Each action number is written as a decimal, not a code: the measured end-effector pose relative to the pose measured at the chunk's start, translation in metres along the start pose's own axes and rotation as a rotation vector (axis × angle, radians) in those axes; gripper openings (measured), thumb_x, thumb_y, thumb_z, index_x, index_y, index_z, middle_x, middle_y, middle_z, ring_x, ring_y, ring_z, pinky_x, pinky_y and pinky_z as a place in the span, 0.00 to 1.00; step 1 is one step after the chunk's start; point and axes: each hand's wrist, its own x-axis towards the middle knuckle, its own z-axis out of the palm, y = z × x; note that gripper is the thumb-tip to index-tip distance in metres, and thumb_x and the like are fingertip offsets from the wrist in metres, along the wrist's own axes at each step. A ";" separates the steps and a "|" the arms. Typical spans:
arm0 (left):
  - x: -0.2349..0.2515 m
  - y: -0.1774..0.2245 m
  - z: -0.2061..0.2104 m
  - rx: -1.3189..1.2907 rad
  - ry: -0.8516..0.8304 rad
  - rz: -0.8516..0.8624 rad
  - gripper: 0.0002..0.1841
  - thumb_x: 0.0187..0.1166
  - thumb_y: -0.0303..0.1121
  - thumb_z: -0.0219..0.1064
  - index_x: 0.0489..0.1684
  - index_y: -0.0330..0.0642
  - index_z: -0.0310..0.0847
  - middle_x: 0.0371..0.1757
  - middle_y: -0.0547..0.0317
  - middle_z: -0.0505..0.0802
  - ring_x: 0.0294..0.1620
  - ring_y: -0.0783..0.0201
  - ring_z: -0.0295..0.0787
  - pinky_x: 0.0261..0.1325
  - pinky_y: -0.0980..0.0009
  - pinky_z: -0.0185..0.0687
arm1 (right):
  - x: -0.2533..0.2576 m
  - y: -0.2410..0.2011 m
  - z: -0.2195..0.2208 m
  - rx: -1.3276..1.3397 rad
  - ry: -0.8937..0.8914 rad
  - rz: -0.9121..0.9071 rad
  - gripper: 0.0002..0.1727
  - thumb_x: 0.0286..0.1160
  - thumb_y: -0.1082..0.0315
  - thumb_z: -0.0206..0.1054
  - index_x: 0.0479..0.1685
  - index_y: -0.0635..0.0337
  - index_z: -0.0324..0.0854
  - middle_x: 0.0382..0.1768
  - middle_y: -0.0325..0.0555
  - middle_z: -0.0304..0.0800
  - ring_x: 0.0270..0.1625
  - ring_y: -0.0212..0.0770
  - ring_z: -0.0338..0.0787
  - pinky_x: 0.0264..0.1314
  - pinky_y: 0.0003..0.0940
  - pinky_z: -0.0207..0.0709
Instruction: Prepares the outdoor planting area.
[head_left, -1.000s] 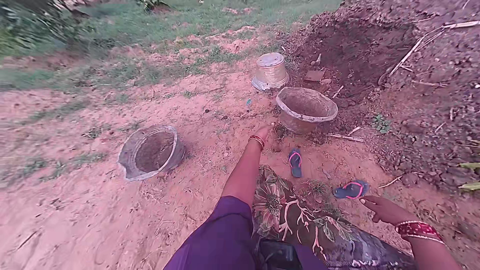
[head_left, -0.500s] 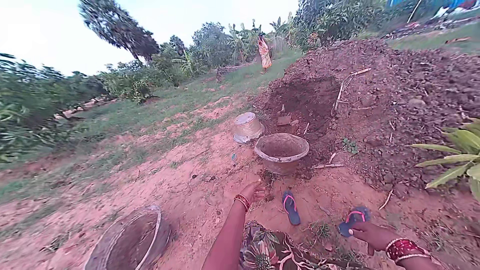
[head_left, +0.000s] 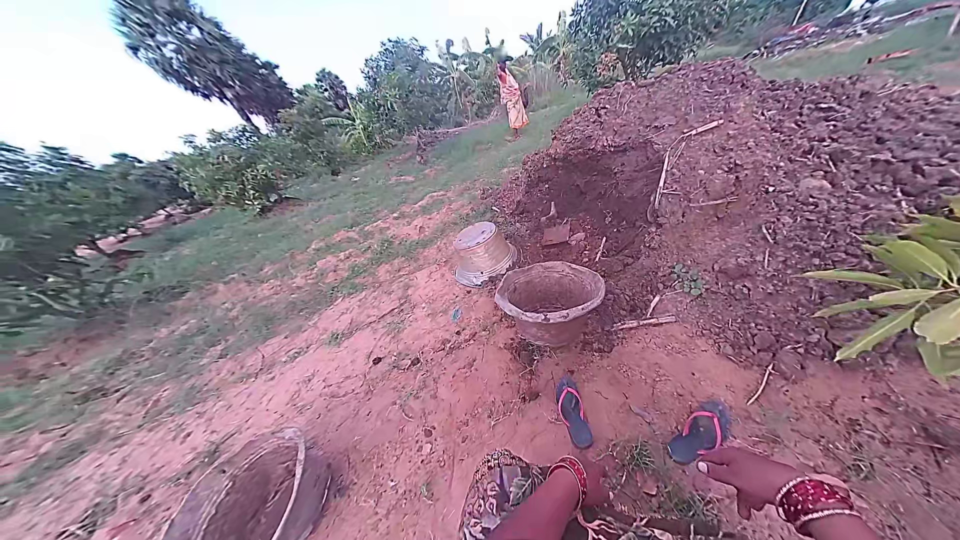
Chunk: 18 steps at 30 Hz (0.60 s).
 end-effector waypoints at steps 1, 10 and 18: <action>0.002 0.000 -0.001 -0.040 0.015 0.021 0.30 0.93 0.44 0.56 0.91 0.40 0.63 0.81 0.32 0.80 0.86 0.36 0.73 0.87 0.35 0.61 | 0.000 0.001 -0.004 0.028 0.004 -0.013 0.26 0.97 0.52 0.49 0.78 0.62 0.75 0.52 0.63 0.89 0.38 0.50 0.90 0.48 0.47 0.83; 0.005 0.000 -0.008 -0.033 -0.037 -0.012 0.31 0.92 0.45 0.57 0.92 0.42 0.62 0.82 0.33 0.80 0.86 0.36 0.72 0.88 0.34 0.60 | 0.015 0.006 -0.004 0.115 -0.049 -0.014 0.25 0.97 0.51 0.50 0.73 0.63 0.76 0.47 0.58 0.88 0.33 0.44 0.89 0.42 0.41 0.83; 0.007 -0.003 -0.005 -0.087 -0.003 0.028 0.31 0.93 0.45 0.57 0.91 0.39 0.63 0.81 0.31 0.81 0.86 0.36 0.73 0.89 0.35 0.58 | 0.011 0.007 0.000 0.125 -0.031 0.057 0.25 0.97 0.51 0.48 0.73 0.64 0.74 0.42 0.56 0.87 0.30 0.44 0.88 0.40 0.40 0.83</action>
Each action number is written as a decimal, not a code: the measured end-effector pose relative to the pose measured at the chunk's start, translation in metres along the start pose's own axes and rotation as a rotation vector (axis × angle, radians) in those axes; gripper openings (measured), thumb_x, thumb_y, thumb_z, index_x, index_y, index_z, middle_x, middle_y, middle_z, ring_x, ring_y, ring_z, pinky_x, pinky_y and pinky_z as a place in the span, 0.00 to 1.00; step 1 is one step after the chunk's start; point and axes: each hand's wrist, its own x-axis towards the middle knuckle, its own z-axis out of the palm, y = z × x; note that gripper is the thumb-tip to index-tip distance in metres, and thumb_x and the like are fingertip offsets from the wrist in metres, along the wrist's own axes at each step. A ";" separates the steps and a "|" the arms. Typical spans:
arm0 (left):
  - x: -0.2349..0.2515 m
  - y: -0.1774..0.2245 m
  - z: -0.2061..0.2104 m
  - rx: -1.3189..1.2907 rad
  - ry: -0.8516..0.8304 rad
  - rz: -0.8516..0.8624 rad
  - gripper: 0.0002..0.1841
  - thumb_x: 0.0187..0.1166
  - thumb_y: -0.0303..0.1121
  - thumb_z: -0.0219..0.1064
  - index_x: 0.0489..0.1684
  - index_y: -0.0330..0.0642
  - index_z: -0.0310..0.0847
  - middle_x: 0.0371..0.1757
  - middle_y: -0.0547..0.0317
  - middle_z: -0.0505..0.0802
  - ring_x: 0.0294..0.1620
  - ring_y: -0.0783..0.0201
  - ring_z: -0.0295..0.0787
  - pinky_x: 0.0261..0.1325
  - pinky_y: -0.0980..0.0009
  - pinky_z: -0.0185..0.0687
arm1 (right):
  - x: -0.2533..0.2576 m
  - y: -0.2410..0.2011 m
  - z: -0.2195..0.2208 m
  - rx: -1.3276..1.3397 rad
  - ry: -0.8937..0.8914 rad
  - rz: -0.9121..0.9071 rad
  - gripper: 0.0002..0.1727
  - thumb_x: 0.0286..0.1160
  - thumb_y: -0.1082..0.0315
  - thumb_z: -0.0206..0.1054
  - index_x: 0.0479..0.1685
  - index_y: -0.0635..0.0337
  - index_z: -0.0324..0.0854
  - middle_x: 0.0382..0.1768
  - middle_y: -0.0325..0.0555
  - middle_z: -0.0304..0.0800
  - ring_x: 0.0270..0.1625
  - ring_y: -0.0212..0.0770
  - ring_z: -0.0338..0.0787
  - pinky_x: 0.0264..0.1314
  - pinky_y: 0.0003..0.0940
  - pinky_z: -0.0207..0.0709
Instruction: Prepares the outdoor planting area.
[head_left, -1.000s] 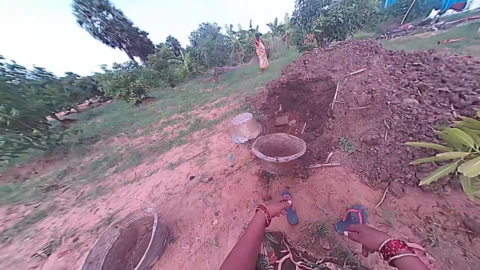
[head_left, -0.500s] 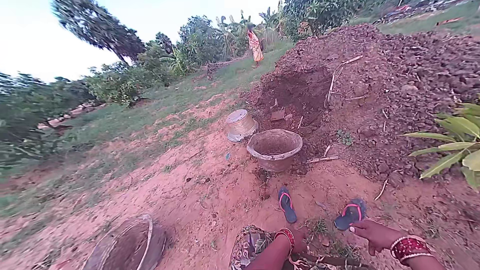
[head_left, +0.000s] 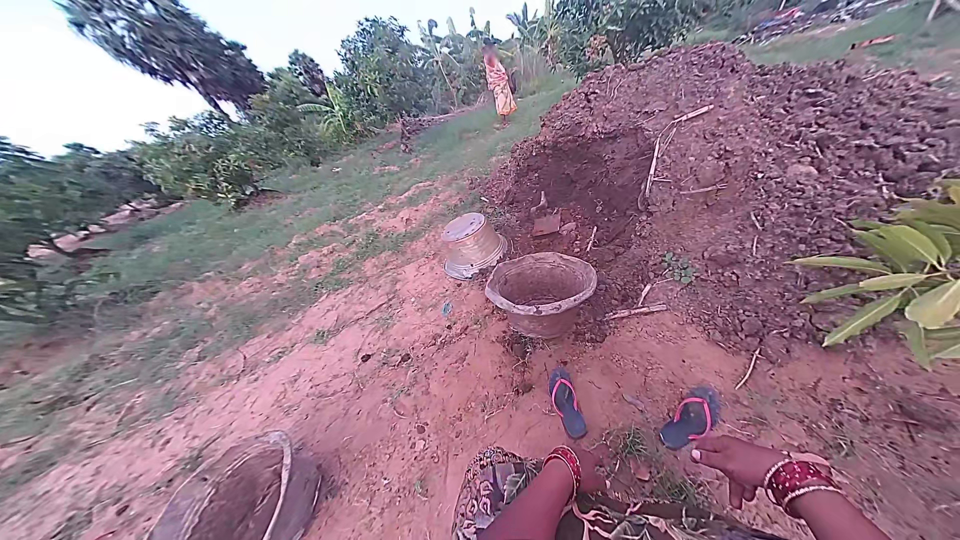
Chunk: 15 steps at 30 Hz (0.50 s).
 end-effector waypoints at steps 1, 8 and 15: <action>0.000 0.000 0.000 0.000 0.004 0.008 0.31 0.93 0.45 0.58 0.91 0.39 0.63 0.81 0.31 0.81 0.85 0.35 0.73 0.88 0.35 0.58 | 0.000 0.002 0.000 0.001 0.004 0.013 0.25 0.97 0.51 0.48 0.74 0.63 0.74 0.44 0.57 0.87 0.31 0.44 0.89 0.40 0.41 0.84; -0.003 0.001 -0.002 0.014 0.015 0.033 0.32 0.93 0.46 0.56 0.92 0.38 0.62 0.82 0.30 0.78 0.87 0.35 0.71 0.89 0.35 0.57 | 0.004 0.018 0.006 0.039 0.091 0.151 0.26 0.97 0.50 0.48 0.76 0.62 0.73 0.45 0.60 0.85 0.34 0.48 0.88 0.44 0.44 0.84; -0.009 0.001 -0.002 0.032 0.044 0.078 0.31 0.93 0.46 0.57 0.91 0.39 0.64 0.85 0.34 0.77 0.90 0.38 0.68 0.90 0.35 0.55 | 0.009 0.022 0.019 -0.255 0.136 0.305 0.28 0.95 0.53 0.52 0.71 0.71 0.78 0.68 0.70 0.84 0.62 0.63 0.89 0.65 0.59 0.78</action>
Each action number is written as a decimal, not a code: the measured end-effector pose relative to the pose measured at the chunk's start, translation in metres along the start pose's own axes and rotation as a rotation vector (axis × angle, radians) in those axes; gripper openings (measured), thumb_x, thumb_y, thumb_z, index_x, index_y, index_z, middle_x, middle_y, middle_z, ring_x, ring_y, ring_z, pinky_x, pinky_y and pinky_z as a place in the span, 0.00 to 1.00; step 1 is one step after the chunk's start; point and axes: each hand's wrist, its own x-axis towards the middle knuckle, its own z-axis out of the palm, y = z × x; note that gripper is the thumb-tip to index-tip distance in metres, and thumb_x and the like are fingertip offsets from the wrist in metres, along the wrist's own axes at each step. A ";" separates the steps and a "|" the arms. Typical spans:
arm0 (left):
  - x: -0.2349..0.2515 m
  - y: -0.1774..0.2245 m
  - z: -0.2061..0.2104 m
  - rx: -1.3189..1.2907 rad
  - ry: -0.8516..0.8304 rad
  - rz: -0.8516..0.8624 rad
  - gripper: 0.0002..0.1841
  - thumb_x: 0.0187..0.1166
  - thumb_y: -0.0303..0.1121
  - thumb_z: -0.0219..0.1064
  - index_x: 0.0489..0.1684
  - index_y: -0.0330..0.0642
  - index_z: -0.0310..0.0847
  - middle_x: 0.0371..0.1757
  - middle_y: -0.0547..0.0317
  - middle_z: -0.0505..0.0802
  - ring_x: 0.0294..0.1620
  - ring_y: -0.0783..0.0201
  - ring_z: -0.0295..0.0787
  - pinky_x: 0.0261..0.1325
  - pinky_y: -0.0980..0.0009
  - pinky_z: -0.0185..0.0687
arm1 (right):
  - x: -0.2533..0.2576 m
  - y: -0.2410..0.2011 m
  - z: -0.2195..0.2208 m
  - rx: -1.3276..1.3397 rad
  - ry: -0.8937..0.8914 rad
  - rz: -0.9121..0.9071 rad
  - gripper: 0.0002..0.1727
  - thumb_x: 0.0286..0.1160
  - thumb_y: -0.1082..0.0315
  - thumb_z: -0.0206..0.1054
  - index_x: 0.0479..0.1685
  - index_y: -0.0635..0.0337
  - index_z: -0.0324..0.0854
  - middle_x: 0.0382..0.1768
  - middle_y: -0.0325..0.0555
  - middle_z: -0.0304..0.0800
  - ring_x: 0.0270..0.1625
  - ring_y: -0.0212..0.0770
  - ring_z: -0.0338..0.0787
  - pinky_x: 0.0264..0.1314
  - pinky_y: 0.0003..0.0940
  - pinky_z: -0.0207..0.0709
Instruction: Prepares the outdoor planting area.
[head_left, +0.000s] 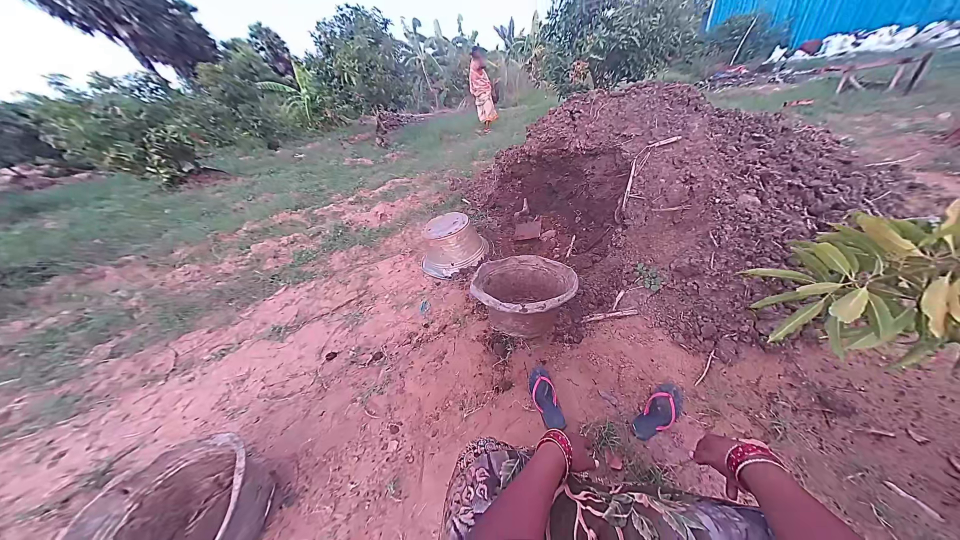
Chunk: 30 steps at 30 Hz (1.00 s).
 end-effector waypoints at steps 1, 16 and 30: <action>-0.002 0.000 0.000 -0.004 0.009 0.000 0.31 0.93 0.46 0.57 0.91 0.39 0.64 0.85 0.34 0.76 0.90 0.38 0.67 0.90 0.35 0.55 | 0.000 -0.002 -0.001 -0.080 0.012 -0.018 0.28 0.95 0.53 0.51 0.70 0.72 0.79 0.67 0.70 0.84 0.63 0.64 0.89 0.67 0.61 0.77; -0.015 -0.005 -0.007 -0.017 0.053 0.065 0.32 0.93 0.48 0.58 0.92 0.40 0.62 0.85 0.34 0.77 0.89 0.39 0.69 0.91 0.37 0.56 | -0.041 0.061 -0.009 0.604 0.241 0.164 0.23 0.94 0.57 0.55 0.76 0.63 0.73 0.57 0.66 0.84 0.48 0.55 0.89 0.54 0.51 0.83; -0.014 -0.008 -0.011 -0.035 0.058 0.048 0.32 0.93 0.47 0.56 0.92 0.39 0.61 0.84 0.32 0.78 0.88 0.38 0.71 0.90 0.38 0.57 | -0.029 0.042 -0.011 0.437 0.133 0.069 0.23 0.96 0.55 0.51 0.77 0.61 0.75 0.58 0.66 0.86 0.46 0.55 0.91 0.52 0.50 0.83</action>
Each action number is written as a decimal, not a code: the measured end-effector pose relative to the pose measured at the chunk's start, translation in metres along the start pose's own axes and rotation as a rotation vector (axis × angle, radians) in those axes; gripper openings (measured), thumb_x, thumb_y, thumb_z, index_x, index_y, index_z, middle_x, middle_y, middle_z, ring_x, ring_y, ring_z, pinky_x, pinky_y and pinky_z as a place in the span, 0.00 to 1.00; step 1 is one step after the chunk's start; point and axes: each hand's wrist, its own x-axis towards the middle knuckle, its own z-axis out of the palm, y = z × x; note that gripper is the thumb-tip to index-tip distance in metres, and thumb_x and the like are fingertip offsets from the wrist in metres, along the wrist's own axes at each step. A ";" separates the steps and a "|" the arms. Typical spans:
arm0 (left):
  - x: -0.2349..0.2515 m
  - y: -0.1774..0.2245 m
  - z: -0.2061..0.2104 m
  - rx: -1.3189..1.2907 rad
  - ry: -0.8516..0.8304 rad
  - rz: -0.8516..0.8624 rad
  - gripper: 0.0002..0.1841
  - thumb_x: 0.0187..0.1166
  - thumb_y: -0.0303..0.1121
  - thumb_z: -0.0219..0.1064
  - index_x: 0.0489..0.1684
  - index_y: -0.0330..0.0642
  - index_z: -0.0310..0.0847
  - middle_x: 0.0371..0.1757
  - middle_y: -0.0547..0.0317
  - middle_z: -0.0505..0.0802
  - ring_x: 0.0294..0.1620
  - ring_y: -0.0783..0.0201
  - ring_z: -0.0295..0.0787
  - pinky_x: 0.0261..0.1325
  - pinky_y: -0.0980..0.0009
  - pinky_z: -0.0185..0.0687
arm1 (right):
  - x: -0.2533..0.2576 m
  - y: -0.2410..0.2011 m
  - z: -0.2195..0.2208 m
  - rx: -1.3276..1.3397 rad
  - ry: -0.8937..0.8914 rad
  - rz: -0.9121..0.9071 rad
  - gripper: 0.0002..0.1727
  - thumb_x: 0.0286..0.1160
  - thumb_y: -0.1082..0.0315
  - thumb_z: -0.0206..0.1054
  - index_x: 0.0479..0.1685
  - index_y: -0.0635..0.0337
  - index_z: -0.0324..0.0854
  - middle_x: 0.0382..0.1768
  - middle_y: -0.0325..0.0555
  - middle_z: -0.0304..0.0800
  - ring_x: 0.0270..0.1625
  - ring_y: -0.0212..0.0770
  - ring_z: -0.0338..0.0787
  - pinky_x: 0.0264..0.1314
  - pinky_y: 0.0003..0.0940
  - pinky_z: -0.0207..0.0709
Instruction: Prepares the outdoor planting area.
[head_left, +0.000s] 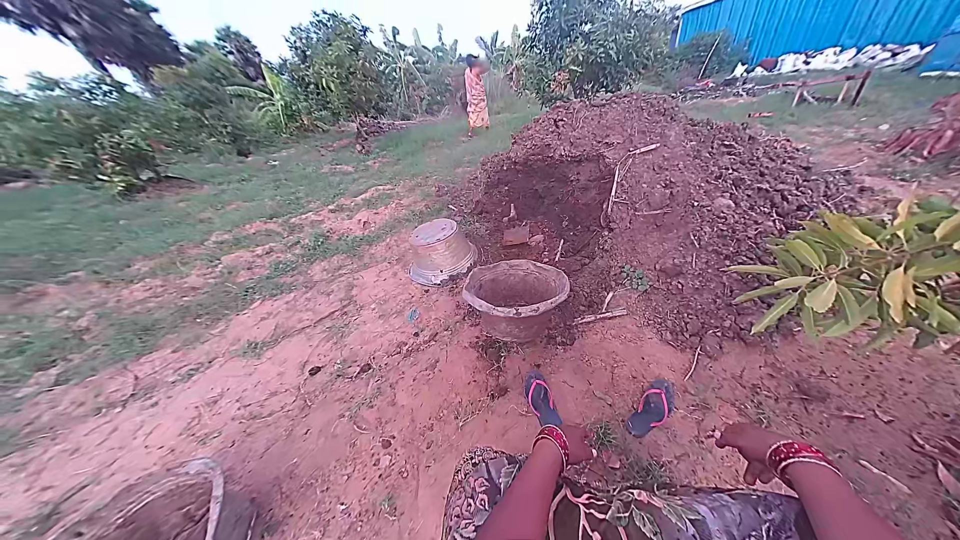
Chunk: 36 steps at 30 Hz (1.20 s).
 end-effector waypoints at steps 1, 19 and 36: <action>0.001 0.000 0.000 0.005 -0.001 -0.002 0.32 0.93 0.47 0.56 0.92 0.39 0.61 0.83 0.32 0.78 0.88 0.38 0.71 0.90 0.37 0.57 | 0.000 0.000 0.000 0.011 0.005 0.004 0.23 0.96 0.55 0.51 0.76 0.61 0.75 0.57 0.66 0.86 0.46 0.54 0.91 0.52 0.49 0.83; 0.005 0.003 0.002 0.029 -0.035 -0.023 0.34 0.93 0.49 0.55 0.93 0.37 0.60 0.84 0.32 0.77 0.89 0.38 0.69 0.91 0.38 0.55 | 0.004 -0.003 0.001 0.048 -0.010 0.044 0.23 0.94 0.55 0.55 0.76 0.59 0.75 0.56 0.64 0.85 0.44 0.53 0.89 0.49 0.48 0.82; 0.006 0.002 0.003 0.033 -0.028 -0.023 0.34 0.93 0.50 0.56 0.93 0.39 0.60 0.85 0.35 0.77 0.89 0.40 0.68 0.91 0.38 0.55 | -0.005 -0.006 0.006 0.016 -0.031 0.043 0.21 0.93 0.56 0.55 0.74 0.60 0.77 0.49 0.60 0.85 0.40 0.49 0.88 0.46 0.45 0.82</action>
